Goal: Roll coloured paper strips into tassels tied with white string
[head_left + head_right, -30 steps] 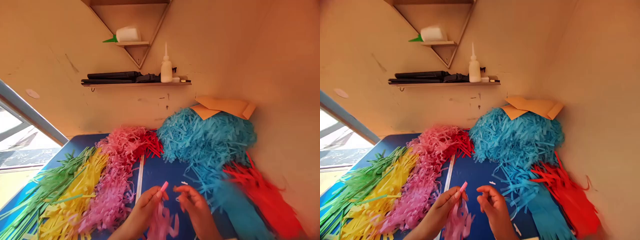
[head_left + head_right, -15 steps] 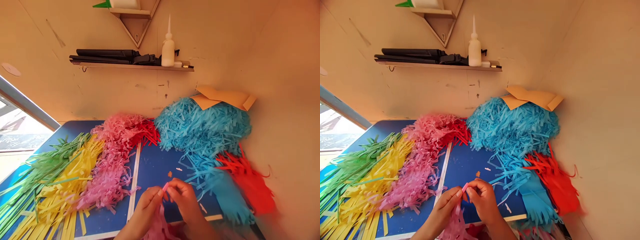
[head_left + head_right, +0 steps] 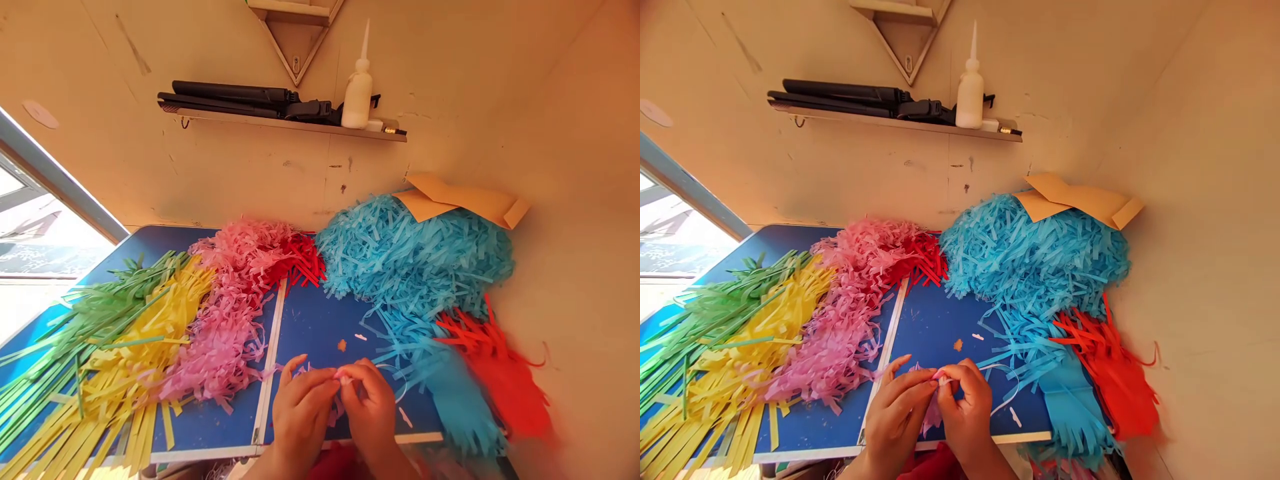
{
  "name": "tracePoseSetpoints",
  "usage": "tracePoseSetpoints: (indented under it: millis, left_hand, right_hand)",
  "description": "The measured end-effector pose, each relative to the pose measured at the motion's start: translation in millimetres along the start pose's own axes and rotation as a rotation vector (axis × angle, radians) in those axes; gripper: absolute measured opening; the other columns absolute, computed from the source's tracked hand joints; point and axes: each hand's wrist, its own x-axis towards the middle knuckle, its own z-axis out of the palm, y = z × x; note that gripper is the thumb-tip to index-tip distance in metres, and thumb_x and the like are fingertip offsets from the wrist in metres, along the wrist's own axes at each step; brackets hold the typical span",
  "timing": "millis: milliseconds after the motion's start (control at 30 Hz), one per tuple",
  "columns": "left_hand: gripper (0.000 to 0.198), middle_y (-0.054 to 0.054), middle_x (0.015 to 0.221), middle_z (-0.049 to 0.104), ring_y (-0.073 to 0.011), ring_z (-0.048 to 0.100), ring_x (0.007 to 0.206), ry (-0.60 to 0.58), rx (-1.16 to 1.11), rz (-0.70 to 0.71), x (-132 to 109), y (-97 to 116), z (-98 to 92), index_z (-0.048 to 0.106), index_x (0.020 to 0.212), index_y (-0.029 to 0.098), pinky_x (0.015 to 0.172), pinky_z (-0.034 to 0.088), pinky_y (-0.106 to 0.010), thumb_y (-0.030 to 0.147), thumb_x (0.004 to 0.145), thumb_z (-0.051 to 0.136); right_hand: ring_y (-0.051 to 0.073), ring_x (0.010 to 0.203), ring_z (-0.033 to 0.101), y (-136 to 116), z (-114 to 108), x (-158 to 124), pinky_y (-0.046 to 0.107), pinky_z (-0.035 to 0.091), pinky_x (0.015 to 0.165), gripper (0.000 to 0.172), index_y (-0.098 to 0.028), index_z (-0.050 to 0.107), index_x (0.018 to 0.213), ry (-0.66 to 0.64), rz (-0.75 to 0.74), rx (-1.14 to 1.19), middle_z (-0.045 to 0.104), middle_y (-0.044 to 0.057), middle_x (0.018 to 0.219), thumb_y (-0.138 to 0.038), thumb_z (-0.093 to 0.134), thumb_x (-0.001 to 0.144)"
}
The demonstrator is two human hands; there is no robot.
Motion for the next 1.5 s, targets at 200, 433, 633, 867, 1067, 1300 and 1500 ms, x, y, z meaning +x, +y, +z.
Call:
tracePoseSetpoints:
  millis: [200,433,633,867,1067,1300,1500]
  left_hand:
    - [0.02,0.003,0.084,0.076,-0.013,0.071,0.074,-0.011,-0.023,-0.036,1.3,0.1,-2.0,0.066,0.098,0.025,0.107,0.043,-0.04,0.009,0.087,0.06]
    - [0.021,0.004,0.084,0.076,-0.0118,0.072,0.074,-0.039,-0.073,-0.086,1.5,1.7,-2.1,0.066,0.091,0.025,0.105,0.045,-0.038,0.006,0.085,0.06]
    - [0.021,0.004,0.083,0.076,-0.0129,0.072,0.072,-0.023,-0.09,-0.141,-3.2,0.4,-2.0,0.066,0.095,0.026,0.104,0.046,-0.039,0.008,0.086,0.061]
    - [0.019,0.003,0.081,0.076,-0.0126,0.072,0.074,-0.075,-0.108,-0.128,0.2,-1.9,-6.7,0.066,0.09,0.025,0.108,0.044,-0.042,0.008,0.085,0.062]
    - [0.019,0.003,0.081,0.076,-0.0132,0.071,0.071,-0.048,-0.018,-0.087,-2.2,-0.4,-6.8,0.066,0.09,0.026,0.11,0.041,-0.046,0.008,0.085,0.06]
    - [0.02,0.003,0.079,0.074,-0.0117,0.069,0.071,-0.011,-0.014,-0.051,-7.5,-3.0,-4.0,0.065,0.088,0.024,0.103,0.045,-0.039,0.006,0.084,0.059]
    - [0.019,0.001,0.081,0.073,-0.012,0.069,0.072,0.021,-0.089,-0.058,-8.4,-4.5,-4.3,0.065,0.094,0.021,0.103,0.048,-0.04,0.004,0.084,0.062]
  right_hand:
    - [0.013,0.06,0.061,2.8,-2.0,-4.6,0.021,0.05,0.056,0.018,-0.023,0.068,0.087,-0.005,-0.106,-0.017,0.065,-0.001,0.07,-0.012,0.053,0.087]
    - [0.013,0.06,0.061,4.8,-3.0,-5.7,0.022,0.052,0.056,0.02,-0.023,0.068,0.089,-0.02,-0.114,-0.051,0.065,0.0,0.07,-0.012,0.052,0.087]
    - [0.014,0.061,0.062,5.1,-3.8,-6.4,0.024,0.053,0.057,0.021,-0.023,0.069,0.092,-0.04,-0.174,-0.067,0.065,0.0,0.07,-0.011,0.052,0.086]
    - [0.014,0.06,0.061,4.9,-3.0,-7.7,0.023,0.052,0.056,0.02,-0.022,0.068,0.09,-0.048,-0.18,-0.111,0.065,0.0,0.069,-0.011,0.052,0.087]
    - [0.013,0.058,0.061,6.8,0.0,-11.3,0.022,0.052,0.055,0.019,-0.022,0.068,0.089,-0.099,-0.107,-0.086,0.065,0.0,0.07,-0.013,0.051,0.088]
    - [0.013,0.06,0.062,6.9,0.8,-14.3,0.022,0.052,0.055,0.019,-0.022,0.069,0.087,-0.103,-0.102,-0.081,0.066,0.0,0.071,-0.014,0.051,0.089]
    - [0.014,0.063,0.063,7.3,-3.1,-14.7,0.022,0.053,0.056,0.02,-0.022,0.067,0.093,-0.092,-0.173,-0.102,0.066,0.001,0.072,-0.012,0.05,0.091]
